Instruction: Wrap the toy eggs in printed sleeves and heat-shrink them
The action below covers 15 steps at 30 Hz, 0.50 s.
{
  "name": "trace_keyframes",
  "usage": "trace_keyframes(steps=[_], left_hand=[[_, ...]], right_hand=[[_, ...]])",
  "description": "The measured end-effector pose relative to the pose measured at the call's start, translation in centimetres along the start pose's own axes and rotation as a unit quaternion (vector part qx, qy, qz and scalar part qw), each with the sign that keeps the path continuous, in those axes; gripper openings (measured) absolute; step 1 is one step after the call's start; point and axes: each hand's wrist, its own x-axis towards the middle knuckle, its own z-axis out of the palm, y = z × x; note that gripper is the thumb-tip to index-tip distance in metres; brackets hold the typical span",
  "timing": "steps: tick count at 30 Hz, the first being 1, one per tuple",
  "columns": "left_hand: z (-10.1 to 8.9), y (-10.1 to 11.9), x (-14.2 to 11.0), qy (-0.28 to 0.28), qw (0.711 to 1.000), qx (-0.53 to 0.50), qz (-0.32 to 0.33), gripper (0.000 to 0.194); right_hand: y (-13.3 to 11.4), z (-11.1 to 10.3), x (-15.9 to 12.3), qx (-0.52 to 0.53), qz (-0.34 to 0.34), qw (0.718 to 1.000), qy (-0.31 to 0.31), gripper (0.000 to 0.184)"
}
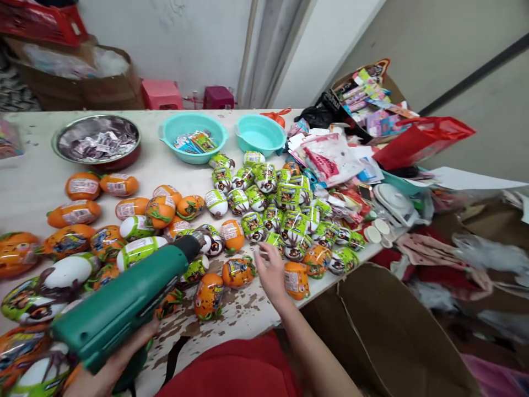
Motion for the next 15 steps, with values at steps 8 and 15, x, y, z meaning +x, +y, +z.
trace_keyframes(steps=[8, 15], left_hand=[[11.3, 5.3, 1.7, -0.213, 0.957, 0.138, 0.140, 0.039], [19.0, 8.8, 1.3, -0.349, 0.870, 0.230, 0.262, 0.036]], right_hand=[[9.4, -10.8, -7.6, -0.181, 0.149, 0.964, 0.127, 0.029], [13.6, -11.6, -12.5, -0.041, 0.299, 0.945, 0.126, 0.055]])
